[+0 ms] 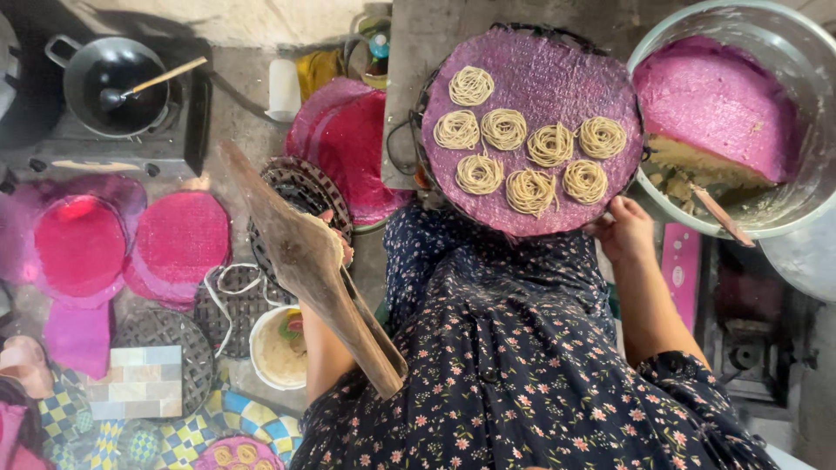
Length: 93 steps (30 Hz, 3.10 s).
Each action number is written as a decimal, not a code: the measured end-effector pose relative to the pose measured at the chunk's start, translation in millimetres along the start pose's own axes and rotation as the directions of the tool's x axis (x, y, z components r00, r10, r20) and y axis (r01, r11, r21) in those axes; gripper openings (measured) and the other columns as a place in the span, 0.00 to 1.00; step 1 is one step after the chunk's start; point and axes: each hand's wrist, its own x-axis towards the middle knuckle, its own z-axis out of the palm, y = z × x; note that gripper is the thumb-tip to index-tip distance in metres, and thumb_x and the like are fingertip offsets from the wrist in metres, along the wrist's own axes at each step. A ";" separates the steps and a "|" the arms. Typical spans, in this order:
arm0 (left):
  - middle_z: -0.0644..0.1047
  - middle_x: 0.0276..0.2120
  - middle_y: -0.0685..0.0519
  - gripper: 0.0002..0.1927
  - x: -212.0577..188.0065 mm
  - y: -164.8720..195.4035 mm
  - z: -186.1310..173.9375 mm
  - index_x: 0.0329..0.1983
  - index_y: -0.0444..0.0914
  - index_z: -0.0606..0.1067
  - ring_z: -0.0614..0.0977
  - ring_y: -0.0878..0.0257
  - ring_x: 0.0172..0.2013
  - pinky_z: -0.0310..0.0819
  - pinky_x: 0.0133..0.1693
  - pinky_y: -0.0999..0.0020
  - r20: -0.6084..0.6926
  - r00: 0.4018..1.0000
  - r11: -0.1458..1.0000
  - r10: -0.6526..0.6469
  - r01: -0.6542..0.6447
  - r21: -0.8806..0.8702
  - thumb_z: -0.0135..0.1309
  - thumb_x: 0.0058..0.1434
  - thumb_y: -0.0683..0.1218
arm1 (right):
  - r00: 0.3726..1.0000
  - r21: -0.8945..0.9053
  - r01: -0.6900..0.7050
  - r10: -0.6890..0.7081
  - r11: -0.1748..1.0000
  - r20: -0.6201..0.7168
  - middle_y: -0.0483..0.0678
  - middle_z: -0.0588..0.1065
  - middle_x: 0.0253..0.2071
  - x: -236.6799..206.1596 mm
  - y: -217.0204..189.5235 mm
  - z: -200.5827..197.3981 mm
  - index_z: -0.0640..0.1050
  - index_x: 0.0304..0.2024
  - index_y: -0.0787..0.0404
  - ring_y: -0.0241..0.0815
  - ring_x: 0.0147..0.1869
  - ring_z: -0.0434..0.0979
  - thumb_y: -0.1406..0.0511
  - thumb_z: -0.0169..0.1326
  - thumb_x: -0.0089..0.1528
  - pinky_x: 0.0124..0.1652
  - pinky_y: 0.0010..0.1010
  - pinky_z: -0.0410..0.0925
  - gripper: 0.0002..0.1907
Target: The person sits and uses a wooden hand press to extrude dough into noodle strands, winding each batch into a nest on a round tray. They reload dough into the press cylinder with a stick, press the lever, and place finished noodle nests on the tray.
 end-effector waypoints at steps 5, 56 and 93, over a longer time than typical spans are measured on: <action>0.82 0.33 0.51 0.18 9.3 1.5 9.9 0.38 0.38 0.79 0.85 0.58 0.33 0.81 0.38 0.62 0.013 1.000 1.000 0.013 -0.013 0.001 0.65 0.58 0.56 | 0.998 0.270 -0.036 0.049 0.962 -0.043 0.49 0.78 0.47 -28.3 39.3 53.5 0.68 0.52 0.62 0.46 0.46 0.82 0.63 0.44 0.72 0.44 0.47 0.78 0.10; 0.81 0.30 0.50 0.19 9.7 0.3 83.2 0.33 0.39 0.78 0.84 0.57 0.30 0.80 0.36 0.62 0.232 0.971 0.991 0.054 -0.080 0.104 0.66 0.56 0.59 | 0.916 -0.192 -0.145 0.205 0.971 0.344 0.45 0.75 0.35 35.7 -13.5 29.7 0.72 0.47 0.59 0.38 0.31 0.77 0.63 0.51 0.74 0.29 0.28 0.71 0.06; 0.81 0.30 0.53 0.12 -42.1 16.9 355.5 0.36 0.47 0.79 0.84 0.52 0.33 0.79 0.36 0.55 0.972 0.220 0.298 -0.083 -0.925 0.235 0.61 0.53 0.55 | 0.126 -0.408 0.723 -0.473 -0.558 0.872 0.60 0.72 0.50 -136.4 -229.7 135.4 0.72 0.57 0.72 0.59 0.57 0.72 0.65 0.64 0.60 0.57 0.50 0.67 0.27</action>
